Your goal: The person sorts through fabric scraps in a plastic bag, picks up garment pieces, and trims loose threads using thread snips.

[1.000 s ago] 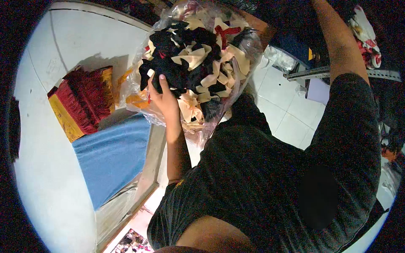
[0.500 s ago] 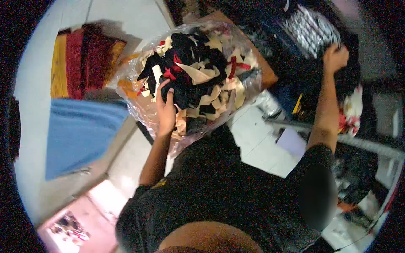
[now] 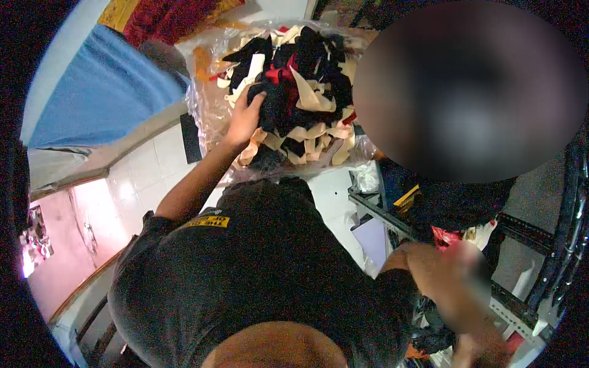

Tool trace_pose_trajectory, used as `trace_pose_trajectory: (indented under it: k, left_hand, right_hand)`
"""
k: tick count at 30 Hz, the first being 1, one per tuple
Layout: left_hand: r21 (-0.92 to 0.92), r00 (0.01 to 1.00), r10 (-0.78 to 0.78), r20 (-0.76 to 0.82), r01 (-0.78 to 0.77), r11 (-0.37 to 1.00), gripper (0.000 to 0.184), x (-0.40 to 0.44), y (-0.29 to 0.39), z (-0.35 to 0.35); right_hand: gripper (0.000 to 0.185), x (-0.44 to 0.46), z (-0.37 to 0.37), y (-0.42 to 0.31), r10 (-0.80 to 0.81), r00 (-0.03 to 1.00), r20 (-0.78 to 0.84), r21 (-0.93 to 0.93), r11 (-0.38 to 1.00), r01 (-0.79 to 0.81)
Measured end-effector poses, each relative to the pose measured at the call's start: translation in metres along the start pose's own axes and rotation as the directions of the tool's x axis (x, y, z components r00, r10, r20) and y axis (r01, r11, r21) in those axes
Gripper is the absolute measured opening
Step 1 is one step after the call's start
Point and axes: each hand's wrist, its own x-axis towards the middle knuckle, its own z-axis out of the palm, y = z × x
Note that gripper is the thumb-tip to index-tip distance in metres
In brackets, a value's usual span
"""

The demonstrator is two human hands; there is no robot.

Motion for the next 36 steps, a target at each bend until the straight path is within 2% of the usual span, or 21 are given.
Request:
trace_pose_trajectory:
  k: [1, 3, 6, 13, 14, 16, 18, 20, 21, 22, 25, 27, 30, 36]
  left_hand:
    - [0.023, 1.0, 0.012, 0.014, -0.012, 1.0, 0.025, -0.002, 0.002, 0.006]
    - [0.018, 0.999, -0.001, 0.041, 0.0, 1.0, 0.025, -0.004, -0.007, 0.016]
    - [-0.045, 0.997, -0.028, 0.072, 0.031, 0.999, 0.024, -0.005, -0.013, 0.031]
    - [0.037, 0.993, -0.055, 0.1, 0.051, 0.998, 0.023, -0.019, -0.011, 0.042]
    - [0.058, 0.99, -0.099, 0.099, 0.093, 0.994, 0.023, -0.021, -0.01, 0.041]
    - [-0.022, 0.992, -0.055, 0.111, 0.057, 0.998, 0.023, -0.018, -0.018, 0.044]
    - [-0.018, 0.989, -0.097, 0.113, 0.1, 0.995, 0.024, -0.015, -0.022, 0.042]
    - [0.052, 0.989, -0.124, 0.083, 0.12, 0.991, 0.024, -0.016, -0.019, 0.043]
    - [0.042, 0.992, -0.101, 0.069, 0.098, 0.994, 0.025, -0.015, -0.02, 0.044]
    - [0.076, 0.994, -0.011, 0.111, 0.002, 0.997, 0.026, -0.011, -0.017, 0.043]
    - [0.118, 0.997, -0.014, 0.078, 0.004, 0.993, 0.025, -0.009, -0.011, 0.047]
    - [0.014, 0.985, -0.141, 0.102, 0.14, 0.99, 0.024, -0.01, -0.007, 0.049]
    - [0.025, 0.996, -0.067, 0.053, 0.065, 0.998, 0.023, -0.012, -0.018, 0.045]
    - [0.052, 0.989, -0.14, -0.054, 0.142, 0.988, 0.024, -0.022, -0.012, 0.038]
  right_hand:
    - [0.029, 0.01, 0.012, 0.012, 0.05, 0.994, 0.094, -0.136, 0.99, -0.037]
    - [0.028, 0.024, 0.026, 0.035, 0.175, 0.96, 0.219, -0.535, 0.844, -0.032]
    - [0.028, 0.03, 0.029, 0.042, 0.242, 0.934, 0.262, -0.671, 0.742, -0.003]
    - [0.028, 0.035, 0.026, 0.031, 0.231, 0.935, 0.271, -0.719, 0.694, 0.037]
    - [0.028, 0.036, 0.025, 0.027, 0.231, 0.934, 0.273, -0.721, 0.692, 0.039]
    - [0.028, 0.036, 0.022, 0.022, 0.227, 0.935, 0.274, -0.728, 0.684, 0.047]
    - [0.028, 0.034, 0.018, 0.02, 0.216, 0.936, 0.279, -0.726, 0.685, 0.058]
    - [0.028, 0.033, 0.011, 0.017, 0.191, 0.942, 0.274, -0.717, 0.693, 0.068]
    - [0.028, 0.031, 0.008, 0.012, 0.178, 0.945, 0.274, -0.705, 0.706, 0.072]
    - [0.028, 0.03, 0.003, 0.012, 0.168, 0.945, 0.28, -0.702, 0.708, 0.082]
    - [0.028, 0.03, -0.009, 0.012, 0.156, 0.942, 0.296, -0.674, 0.733, 0.091]
    - [0.028, 0.031, -0.014, 0.014, 0.146, 0.94, 0.308, -0.658, 0.746, 0.1]
    - [0.028, 0.03, -0.025, 0.018, 0.123, 0.941, 0.315, -0.633, 0.766, 0.112]
    - [0.029, 0.029, -0.047, 0.022, 0.121, 0.94, 0.32, -0.611, 0.784, 0.108]
